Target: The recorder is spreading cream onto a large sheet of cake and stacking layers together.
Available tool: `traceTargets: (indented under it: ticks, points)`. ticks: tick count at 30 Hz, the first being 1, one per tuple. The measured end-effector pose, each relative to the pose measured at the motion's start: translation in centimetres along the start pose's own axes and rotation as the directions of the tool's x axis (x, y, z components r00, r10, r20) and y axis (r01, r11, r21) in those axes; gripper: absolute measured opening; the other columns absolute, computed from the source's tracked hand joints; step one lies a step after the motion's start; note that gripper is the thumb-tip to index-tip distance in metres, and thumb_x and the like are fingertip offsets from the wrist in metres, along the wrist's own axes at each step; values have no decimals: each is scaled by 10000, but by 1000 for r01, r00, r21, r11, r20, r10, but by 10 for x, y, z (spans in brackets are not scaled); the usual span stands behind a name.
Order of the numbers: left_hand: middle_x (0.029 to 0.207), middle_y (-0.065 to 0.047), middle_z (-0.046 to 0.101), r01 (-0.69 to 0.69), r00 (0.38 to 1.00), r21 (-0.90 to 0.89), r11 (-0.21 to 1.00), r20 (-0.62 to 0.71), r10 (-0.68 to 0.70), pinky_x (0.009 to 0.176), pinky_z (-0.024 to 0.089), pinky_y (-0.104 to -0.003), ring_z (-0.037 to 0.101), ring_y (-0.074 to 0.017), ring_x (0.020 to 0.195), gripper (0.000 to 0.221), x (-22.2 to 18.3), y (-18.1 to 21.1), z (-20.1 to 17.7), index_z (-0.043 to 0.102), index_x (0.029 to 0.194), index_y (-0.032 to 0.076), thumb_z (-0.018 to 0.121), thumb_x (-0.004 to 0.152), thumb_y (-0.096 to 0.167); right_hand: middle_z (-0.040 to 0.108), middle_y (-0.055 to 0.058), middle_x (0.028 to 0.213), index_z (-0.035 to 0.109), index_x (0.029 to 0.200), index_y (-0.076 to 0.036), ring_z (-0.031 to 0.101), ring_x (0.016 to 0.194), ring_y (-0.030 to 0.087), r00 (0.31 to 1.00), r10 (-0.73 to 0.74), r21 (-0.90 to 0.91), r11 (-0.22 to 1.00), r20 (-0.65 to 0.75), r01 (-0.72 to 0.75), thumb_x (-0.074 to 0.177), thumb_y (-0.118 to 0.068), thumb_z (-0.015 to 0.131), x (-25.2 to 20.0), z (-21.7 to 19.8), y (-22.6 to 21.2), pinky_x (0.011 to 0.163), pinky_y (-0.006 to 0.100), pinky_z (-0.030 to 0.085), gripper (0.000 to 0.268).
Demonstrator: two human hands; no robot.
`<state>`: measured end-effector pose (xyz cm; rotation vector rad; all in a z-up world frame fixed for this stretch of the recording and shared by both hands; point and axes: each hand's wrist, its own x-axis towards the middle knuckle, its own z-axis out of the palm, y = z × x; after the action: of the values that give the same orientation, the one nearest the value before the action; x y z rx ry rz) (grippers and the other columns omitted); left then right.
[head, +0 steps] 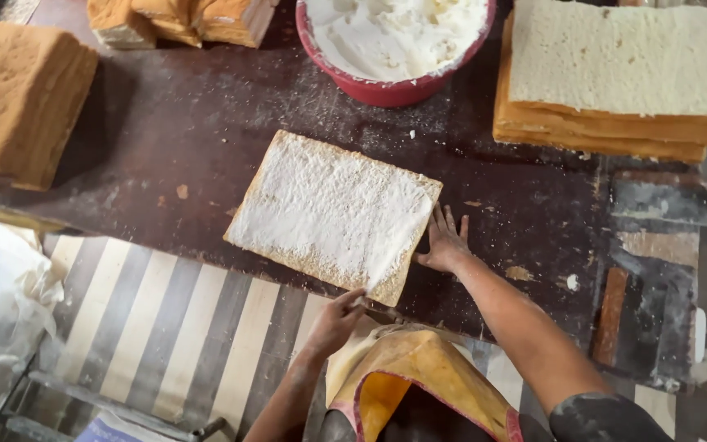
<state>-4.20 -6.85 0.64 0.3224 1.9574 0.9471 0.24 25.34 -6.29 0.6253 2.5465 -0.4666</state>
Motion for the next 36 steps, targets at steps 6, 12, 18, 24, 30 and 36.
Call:
traceTargets:
  ticks: [6,12,18,24,30,36]
  points:
    - [1097,-128,794,-18,992,243,970,-116,47,678,559,-291,720,-135,733,407,-37,-16,10,666,1366,237,622,962,251,-138,132,1720,-116,1637,-99,-160,1574,321,1000,11,-73,997,-26,-13,773,-713,727,-5,1,-3,1222,635,-104,1354]
    - [997,-78,772,48,992,13,999,-116,-47,562,523,-289,547,-138,601,410,-53,-25,6,628,1411,267,616,1001,287,-125,113,1723,-112,1644,-116,-160,1585,295,999,40,-40,998,-21,-41,769,-619,796,-5,7,1,1229,605,-109,1357]
    - [885,-113,769,131,918,252,959,-396,-22,564,532,-339,628,-151,595,334,-52,-63,-54,677,1338,246,610,1018,316,483,133,1600,569,1438,-141,461,1476,337,875,-59,271,939,-480,212,928,-407,753,-54,66,15,1248,484,409,603]
    - [923,-101,792,-37,995,245,969,-78,57,614,556,-323,658,-118,617,362,-56,-85,1,680,1328,199,622,992,318,627,115,1297,511,1416,-81,728,996,214,980,33,882,431,196,-191,964,-76,590,-118,72,-33,878,344,627,459]
    - [895,-131,808,8,995,120,993,-100,4,522,484,-297,611,-123,589,391,-59,-32,-12,665,1365,201,576,1017,353,713,214,1184,614,1318,110,719,1015,251,972,-70,966,149,224,-212,1002,-2,545,-92,166,7,862,345,628,342]
    - [1056,-100,777,25,987,242,970,-163,15,532,542,-301,700,-155,666,368,12,-17,4,643,1357,219,566,1033,377,697,158,1208,517,1402,8,711,1029,225,972,-56,973,42,229,-227,944,28,533,-101,160,-2,855,331,624,459]
